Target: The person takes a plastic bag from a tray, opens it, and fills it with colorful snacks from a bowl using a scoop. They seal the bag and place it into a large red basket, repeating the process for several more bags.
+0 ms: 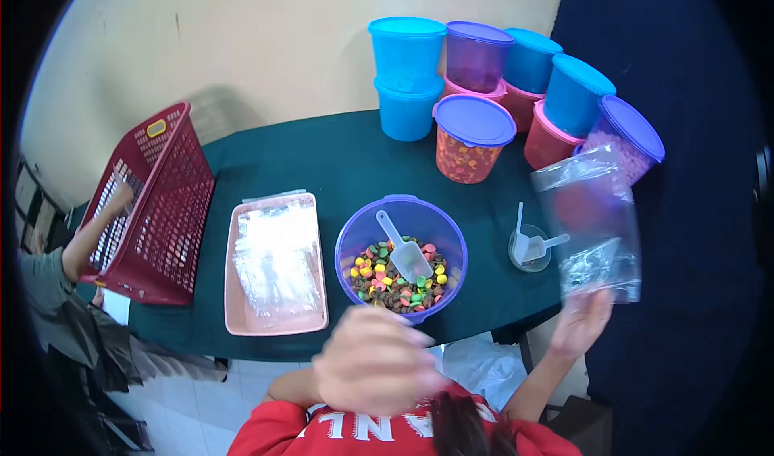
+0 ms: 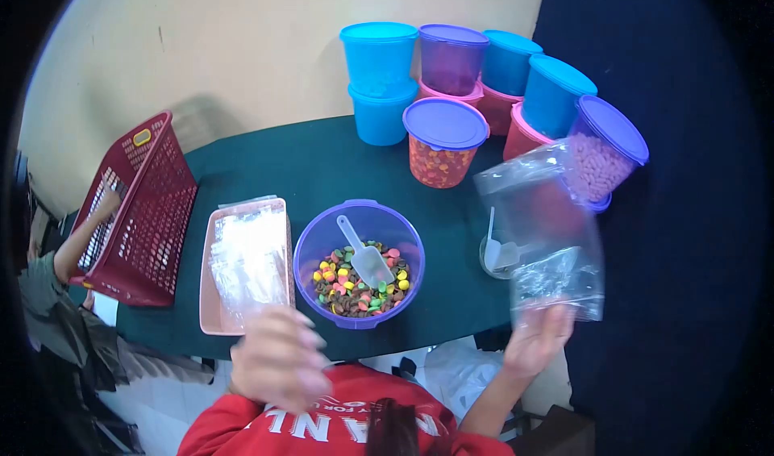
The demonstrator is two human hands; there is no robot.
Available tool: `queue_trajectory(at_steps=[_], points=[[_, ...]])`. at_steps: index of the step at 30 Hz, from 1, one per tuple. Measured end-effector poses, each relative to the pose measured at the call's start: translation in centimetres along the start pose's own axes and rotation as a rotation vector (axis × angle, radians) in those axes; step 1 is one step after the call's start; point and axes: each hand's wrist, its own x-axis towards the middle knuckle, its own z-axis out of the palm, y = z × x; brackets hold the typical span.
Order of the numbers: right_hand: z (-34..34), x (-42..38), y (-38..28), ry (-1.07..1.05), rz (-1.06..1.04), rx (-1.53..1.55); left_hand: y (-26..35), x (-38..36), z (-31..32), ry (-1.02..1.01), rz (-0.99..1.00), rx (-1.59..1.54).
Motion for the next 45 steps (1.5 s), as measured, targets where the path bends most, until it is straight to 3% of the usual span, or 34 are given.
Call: queue_trajectory(at_steps=[1,4,8,10,12,14,16,18,19,20,22,23,27,30,32,38,41,44,45], points=[[1.2,1.5,-0.5,0.153,-0.119,-0.063,1.0,1.4,0.8,-0.079,-0.003,-0.011],[-1.0,4.6,-0.4,-0.072,-0.254,-0.056,1.5,2.4,5.3,-0.160,-0.029,0.028],[-0.6,4.4,1.5,-0.115,-0.191,-0.008,0.7,0.6,10.4,-0.133,-0.163,0.099],[-0.9,3.8,2.7,-0.234,-0.083,-0.006,0.2,0.7,11.7,-0.153,-0.186,0.176],[-0.8,3.2,3.6,-0.169,0.043,-0.009,-0.1,0.6,12.5,-0.197,-0.237,0.233],[0.3,3.2,3.3,-0.254,0.150,0.047,-0.4,0.9,12.9,-0.248,-0.274,0.271],[0.4,3.3,2.6,-0.306,0.104,0.071,-0.6,1.4,13.7,-0.239,-0.274,0.268],[0.9,3.5,1.1,-0.425,0.232,-0.267,-0.7,2.1,13.9,-0.308,-0.265,0.249],[-0.5,4.4,1.2,-0.682,0.255,-0.352,-0.9,2.2,14.1,-0.334,-0.247,0.230],[-0.6,4.3,1.1,-0.672,0.254,-0.354,-0.9,2.5,14.1,-0.340,-0.246,0.224],[0.2,3.9,0.4,-0.752,0.557,-0.229,-0.9,3.0,13.9,-0.633,-0.330,0.180],[0.6,3.6,0.1,-0.654,0.609,-0.159,-1.0,2.6,14.2,-0.653,-0.343,0.186],[-0.9,3.6,0.8,-0.703,0.733,-0.068,-2.0,0.8,14.9,-0.559,-0.247,0.267],[-0.1,3.1,1.0,-0.825,0.836,-0.099,-2.4,0.5,14.3,-0.446,-0.183,0.292],[-0.6,2.4,2.0,-0.979,0.839,-0.133,-1.5,1.0,11.8,-0.608,-0.378,0.162],[1.1,-0.5,3.1,-0.901,0.887,-0.125,-0.8,-0.2,8.3,-0.641,-0.417,0.128],[3.3,-1.6,3.2,-0.970,0.731,-0.175,-0.7,-0.5,6.3,-0.682,-0.410,0.149],[3.9,-2.9,4.0,-0.899,0.808,-0.232,-0.5,-0.8,3.4,-0.707,-0.401,0.004],[3.8,-3.4,4.5,-0.925,0.739,-0.285,-0.5,-1.3,2.5,-0.755,-0.429,-0.022]])
